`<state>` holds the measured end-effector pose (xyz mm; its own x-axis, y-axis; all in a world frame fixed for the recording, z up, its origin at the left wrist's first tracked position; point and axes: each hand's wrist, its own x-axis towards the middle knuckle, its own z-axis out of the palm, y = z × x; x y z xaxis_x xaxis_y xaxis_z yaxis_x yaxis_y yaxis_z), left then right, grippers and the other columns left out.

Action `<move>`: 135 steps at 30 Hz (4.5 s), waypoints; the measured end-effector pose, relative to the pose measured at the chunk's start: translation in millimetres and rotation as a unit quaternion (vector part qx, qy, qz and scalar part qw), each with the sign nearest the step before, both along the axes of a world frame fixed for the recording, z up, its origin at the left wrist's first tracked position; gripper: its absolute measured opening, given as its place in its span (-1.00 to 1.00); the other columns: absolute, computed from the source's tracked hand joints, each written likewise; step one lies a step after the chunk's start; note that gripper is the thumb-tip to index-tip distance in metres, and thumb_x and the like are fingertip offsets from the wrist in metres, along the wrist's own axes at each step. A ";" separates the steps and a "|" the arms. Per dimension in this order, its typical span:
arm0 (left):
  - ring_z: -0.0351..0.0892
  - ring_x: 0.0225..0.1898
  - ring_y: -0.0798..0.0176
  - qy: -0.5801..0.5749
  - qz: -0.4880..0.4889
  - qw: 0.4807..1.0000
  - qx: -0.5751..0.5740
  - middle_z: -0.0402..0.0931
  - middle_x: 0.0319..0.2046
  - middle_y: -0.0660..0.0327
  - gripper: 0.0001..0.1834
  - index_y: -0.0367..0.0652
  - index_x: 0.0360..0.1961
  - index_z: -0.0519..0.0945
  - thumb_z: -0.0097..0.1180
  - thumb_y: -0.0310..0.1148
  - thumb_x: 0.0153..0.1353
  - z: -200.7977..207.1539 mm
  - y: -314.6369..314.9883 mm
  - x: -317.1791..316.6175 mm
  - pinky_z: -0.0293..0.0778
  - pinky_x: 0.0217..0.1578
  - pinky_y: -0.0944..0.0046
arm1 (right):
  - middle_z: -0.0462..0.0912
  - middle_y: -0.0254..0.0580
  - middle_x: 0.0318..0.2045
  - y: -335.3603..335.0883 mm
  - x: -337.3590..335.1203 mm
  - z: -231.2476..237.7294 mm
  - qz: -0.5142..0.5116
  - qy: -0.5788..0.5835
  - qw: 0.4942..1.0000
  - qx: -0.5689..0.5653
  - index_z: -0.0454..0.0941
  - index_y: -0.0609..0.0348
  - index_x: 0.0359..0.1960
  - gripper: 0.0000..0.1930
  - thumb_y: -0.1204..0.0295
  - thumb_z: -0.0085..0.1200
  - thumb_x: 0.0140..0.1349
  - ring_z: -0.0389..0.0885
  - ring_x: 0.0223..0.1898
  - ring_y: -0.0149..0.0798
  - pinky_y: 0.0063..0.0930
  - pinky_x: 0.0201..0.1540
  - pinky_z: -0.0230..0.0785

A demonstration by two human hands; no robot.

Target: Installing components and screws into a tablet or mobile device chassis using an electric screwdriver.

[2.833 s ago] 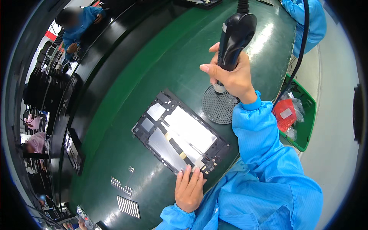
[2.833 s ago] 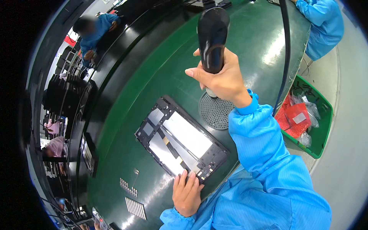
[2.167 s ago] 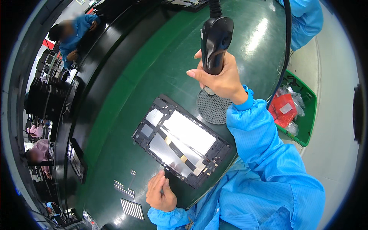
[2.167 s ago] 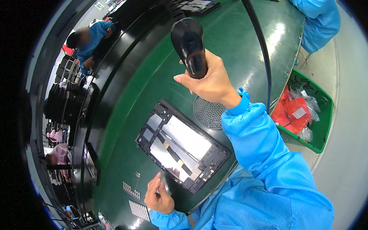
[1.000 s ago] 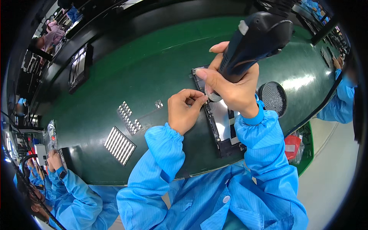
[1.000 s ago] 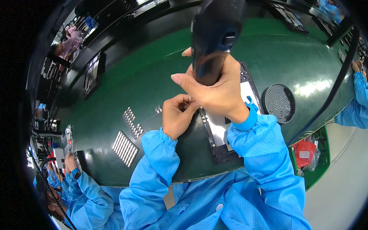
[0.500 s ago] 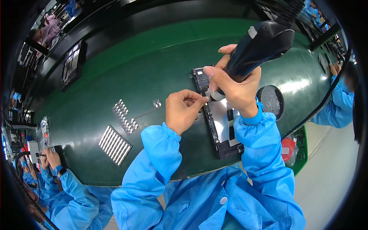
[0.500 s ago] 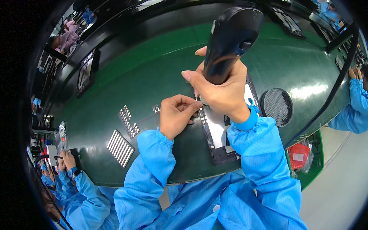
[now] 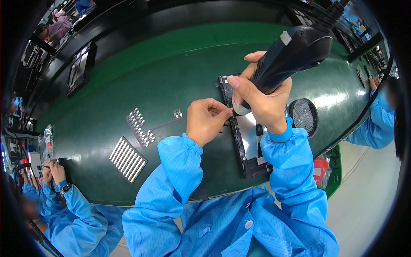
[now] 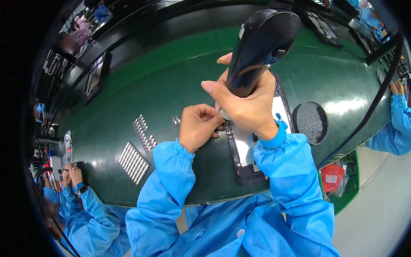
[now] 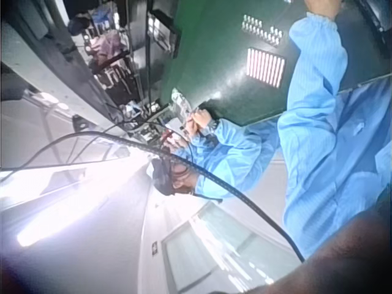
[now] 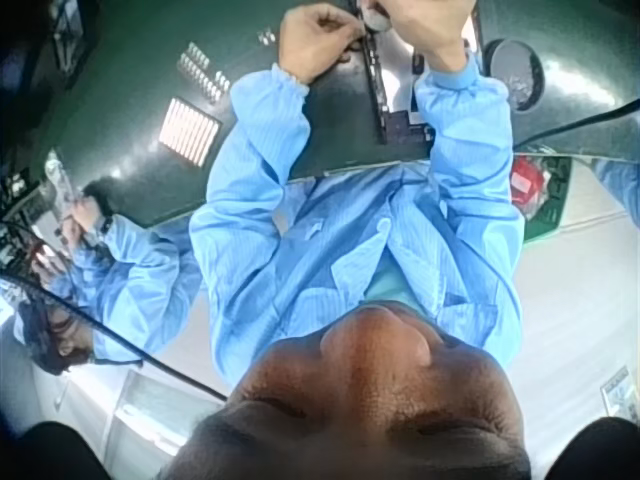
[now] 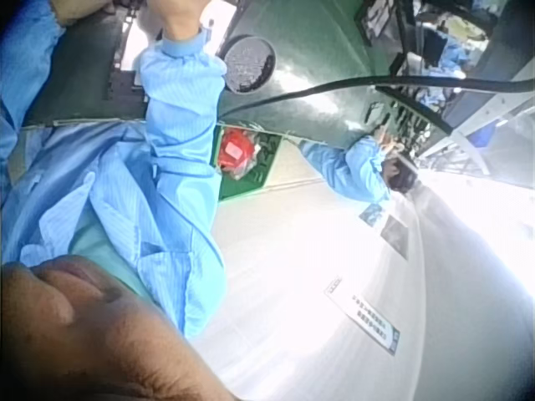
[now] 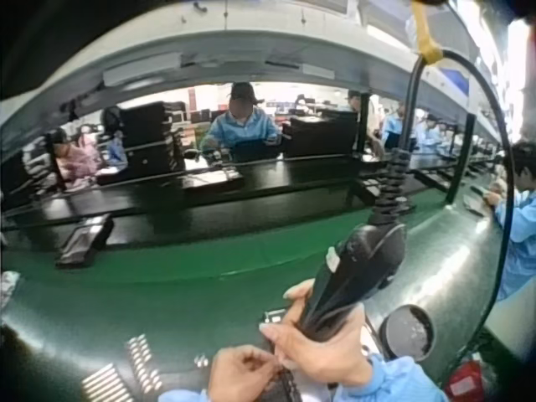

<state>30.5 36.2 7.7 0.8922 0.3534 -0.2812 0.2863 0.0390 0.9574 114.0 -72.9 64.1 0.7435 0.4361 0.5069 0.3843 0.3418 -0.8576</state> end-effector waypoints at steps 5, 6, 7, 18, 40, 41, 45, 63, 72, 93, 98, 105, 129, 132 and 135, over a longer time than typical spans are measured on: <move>0.59 -0.55 0.41 0.008 -0.003 1.000 -0.013 0.60 -0.56 0.19 -0.85 -0.34 -0.47 0.60 0.29 -0.44 0.05 -1.3 -1.0 0.2 0.48 -0.66 0.43 | 0.54 -0.34 -0.66 1.1 -1.9 0.9 -0.009 0.031 0.999 0.028 0.45 0.38 -0.19 -0.65 0.64 0.29 -0.03 0.50 -0.67 -0.51 -0.64 -0.59 0.31; 0.59 -0.55 0.41 0.007 -0.002 1.000 -0.013 0.60 -0.56 0.19 -0.85 -0.34 -0.47 0.60 0.29 -0.44 0.05 -0.6 -1.4 0.0 0.48 -0.66 0.43 | 0.54 -0.34 -0.67 0.5 -1.7 0.9 -0.014 0.025 0.999 0.025 0.45 0.38 -0.19 -0.65 0.64 0.29 -0.03 0.50 -0.68 -0.51 -0.65 -0.59 0.31; 0.60 -0.55 0.41 0.010 -0.002 1.000 -0.011 0.60 -0.56 0.19 -0.85 -0.34 -0.47 0.60 0.29 -0.45 0.04 0.7 -1.8 -0.3 0.48 -0.66 0.43 | 0.54 -0.34 -0.67 -0.7 -1.2 0.6 -0.013 0.025 0.999 0.024 0.45 0.38 -0.19 -0.65 0.64 0.29 -0.03 0.50 -0.68 -0.51 -0.65 -0.59 0.31; 0.60 -0.54 0.41 0.004 -0.002 1.000 -0.023 0.60 -0.56 0.18 -0.86 -0.34 -0.48 0.60 0.27 -0.47 0.04 -6.0 0.5 1.6 0.50 -0.65 0.42 | 0.51 -0.25 -0.65 1.4 -3.7 1.0 0.002 -0.038 0.999 -0.037 0.35 0.35 -0.11 -0.59 0.71 0.22 0.00 0.47 -0.66 -0.46 -0.60 -0.60 0.33; 0.56 -0.61 0.43 0.068 -0.101 0.992 -0.025 0.55 -0.55 0.24 -0.70 -0.31 -0.41 0.56 0.23 -0.23 0.17 3.9 4.9 1.1 0.46 -0.64 0.48 | 0.51 -0.27 -0.63 -53.8 1.3 37.6 -0.043 -0.007 0.996 0.081 0.31 0.30 -0.05 -0.51 0.78 0.18 -0.06 0.51 -0.64 -0.42 -0.62 -0.58 0.33; 0.55 -0.63 0.41 0.054 -0.100 0.992 -0.046 0.53 -0.58 0.24 -0.72 -0.31 -0.41 0.55 0.23 -0.25 0.17 4.7 4.7 2.6 0.46 -0.64 0.47 | 0.51 -0.28 -0.63 -70.2 8.4 41.7 -0.068 -0.013 0.993 0.094 0.33 0.33 -0.04 -0.50 0.75 0.22 -0.06 0.48 -0.66 -0.47 -0.64 -0.60 0.31; 0.56 -0.65 0.36 0.029 -0.093 0.991 -0.094 0.52 -0.62 0.22 -0.77 -0.29 -0.43 0.54 0.21 -0.31 0.18 16.0 1.6 1.5 0.46 -0.69 0.46 | 0.49 -0.30 -0.66 -125.5 37.7 46.6 -0.139 -0.016 0.981 0.132 0.34 0.41 -0.03 -0.50 0.63 0.27 -0.04 0.44 -0.72 -0.46 -0.62 -0.64 0.30; 0.53 -0.68 0.37 0.048 -0.081 0.995 0.031 0.48 -0.66 0.20 -0.68 -0.34 -0.49 0.50 0.22 -0.26 0.19 9.0 -15.8 11.4 0.38 -0.72 0.50 | 0.54 -0.28 -0.65 -182.3 85.8 -9.4 -0.262 0.004 0.964 0.034 0.43 0.35 -0.20 -0.63 0.60 0.32 -0.04 0.49 -0.70 -0.45 -0.60 -0.64 0.29; 0.54 -0.67 0.36 0.050 -0.086 0.994 0.036 0.49 -0.65 0.21 -0.69 -0.35 -0.46 0.51 0.18 -0.27 0.21 6.8 -15.7 12.3 0.39 -0.73 0.49 | 0.53 -0.28 -0.66 -180.3 88.7 -15.1 -0.265 0.018 0.964 0.010 0.40 0.33 -0.21 -0.63 0.59 0.32 -0.03 0.48 -0.70 -0.46 -0.61 -0.65 0.28; 0.16 -0.62 0.61 -0.229 -0.036 0.965 0.121 0.27 -0.60 0.43 -0.76 -0.33 -0.34 0.62 0.38 -0.56 -0.09 -13.2 -16.3 -3.9 0.08 -0.64 0.56 | 0.55 -0.31 -0.65 -50.2 17.1 32.6 -0.064 0.025 0.994 0.086 0.42 0.36 -0.18 -0.66 0.66 0.25 0.00 0.50 -0.67 -0.51 -0.66 -0.61 0.29; 0.19 -0.62 0.58 -0.234 -0.053 0.953 0.187 0.28 -0.63 0.37 -0.70 -0.28 -0.26 0.65 0.37 -0.54 -0.10 -8.4 -15.9 -4.2 0.11 -0.65 0.52 | 0.51 -0.21 -0.62 -32.5 15.0 19.6 -0.021 -0.023 0.999 0.019 0.31 0.30 -0.06 -0.59 0.69 0.18 0.07 0.50 -0.66 -0.40 -0.55 -0.57 0.39; 0.25 -0.66 0.49 -0.236 -0.061 0.948 0.207 0.32 -0.66 0.31 -0.78 -0.26 -0.32 0.68 0.34 -0.52 -0.07 -10.6 -13.9 -4.1 0.19 -0.65 0.44 | 0.54 -0.29 -0.67 -20.5 7.3 16.7 -0.011 0.023 0.998 0.063 0.39 0.39 -0.16 -0.65 0.66 0.23 0.01 0.49 -0.68 -0.50 -0.64 -0.62 0.30; 0.27 -0.68 0.49 -0.245 -0.036 0.947 0.205 0.33 -0.69 0.31 -0.84 -0.28 -0.50 0.64 0.37 -0.50 -0.13 -10.0 -12.0 -2.2 0.19 -0.67 0.43 | 0.52 -0.24 -0.65 -18.8 3.0 15.0 0.001 -0.010 0.999 0.047 0.33 0.32 -0.09 -0.60 0.70 0.19 0.03 0.49 -0.67 -0.45 -0.58 -0.60 0.35; 0.27 -0.68 0.48 -0.233 -0.039 0.955 0.179 0.33 -0.69 0.31 -0.76 -0.28 -0.53 0.61 0.45 -0.42 -0.18 -10.2 -10.5 -2.0 0.20 -0.67 0.44 | 0.49 -0.22 -0.64 -18.2 7.3 18.6 0.001 -0.031 0.999 0.007 0.29 0.28 -0.04 -0.57 0.71 0.15 0.06 0.49 -0.67 -0.40 -0.53 -0.58 0.38; 0.19 -0.67 0.60 -0.230 -0.066 0.947 0.212 0.32 -0.68 0.39 -0.67 -0.28 -0.57 0.56 0.53 -0.40 -0.25 -14.3 -8.7 -2.1 0.14 -0.67 0.53 | 0.50 -0.24 -0.64 -14.0 13.0 15.9 -0.003 -0.025 1.000 -0.002 0.32 0.29 -0.06 -0.59 0.71 0.17 0.05 0.48 -0.67 -0.42 -0.55 -0.59 0.37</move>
